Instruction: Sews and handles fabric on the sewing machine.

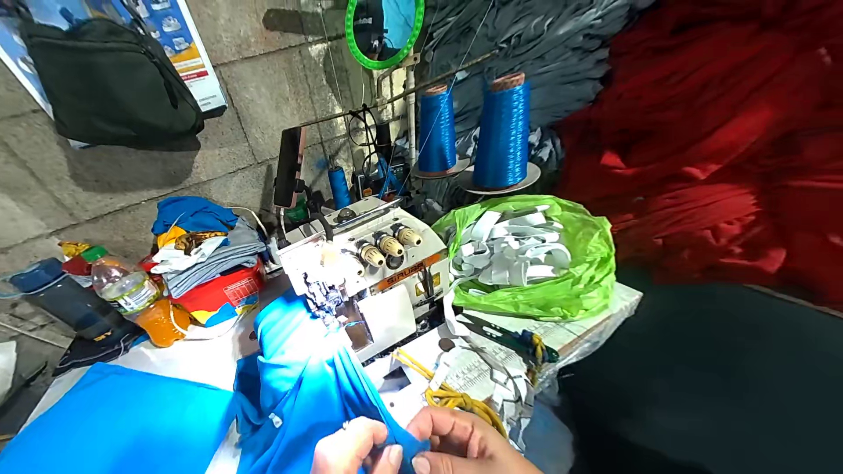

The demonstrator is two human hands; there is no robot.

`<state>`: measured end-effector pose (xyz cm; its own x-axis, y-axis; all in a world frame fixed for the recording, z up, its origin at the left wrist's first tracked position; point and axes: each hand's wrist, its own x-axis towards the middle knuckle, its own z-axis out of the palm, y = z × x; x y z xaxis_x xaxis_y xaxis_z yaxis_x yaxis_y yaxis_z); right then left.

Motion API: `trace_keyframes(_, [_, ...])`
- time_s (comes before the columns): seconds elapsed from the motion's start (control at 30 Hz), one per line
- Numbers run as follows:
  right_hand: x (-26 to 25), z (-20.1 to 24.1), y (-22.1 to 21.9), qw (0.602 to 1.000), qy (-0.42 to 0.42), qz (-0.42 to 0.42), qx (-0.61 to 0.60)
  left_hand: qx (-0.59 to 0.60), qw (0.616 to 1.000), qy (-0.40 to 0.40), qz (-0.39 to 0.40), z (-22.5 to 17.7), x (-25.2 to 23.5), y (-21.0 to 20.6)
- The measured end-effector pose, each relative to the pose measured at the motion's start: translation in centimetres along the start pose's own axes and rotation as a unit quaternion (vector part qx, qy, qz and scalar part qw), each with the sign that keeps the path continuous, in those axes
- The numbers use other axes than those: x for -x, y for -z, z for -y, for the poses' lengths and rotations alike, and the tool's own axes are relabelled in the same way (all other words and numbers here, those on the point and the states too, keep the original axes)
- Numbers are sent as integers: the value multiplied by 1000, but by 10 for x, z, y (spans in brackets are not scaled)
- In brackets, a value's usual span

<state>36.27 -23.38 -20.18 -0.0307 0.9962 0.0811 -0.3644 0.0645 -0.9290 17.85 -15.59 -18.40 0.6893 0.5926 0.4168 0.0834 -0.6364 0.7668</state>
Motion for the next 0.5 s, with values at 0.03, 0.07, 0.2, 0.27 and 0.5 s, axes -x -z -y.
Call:
trace_keyframes(0.03, [1, 3, 0, 999, 14, -13, 33, -27, 1000, -14, 1, -1, -2, 1])
trace_keyframes(0.07, [2, 7, 1, 996, 31, -29, 79, -55, 998, -31, 2, -4, -4, 3])
trace_keyframes(0.2, [3, 28, 4, 944, 126, -87, 292, -109, 990, -77, 34, -26, -15, 10])
trace_keyframes(0.27, [2, 36, 1, 912, 174, -78, 364, -115, 988, -85, 52, -31, -22, 11])
trace_keyframes(0.5, [8, 43, -9, 836, 227, -94, 490, -142, 984, -59, 88, -41, -32, 8])
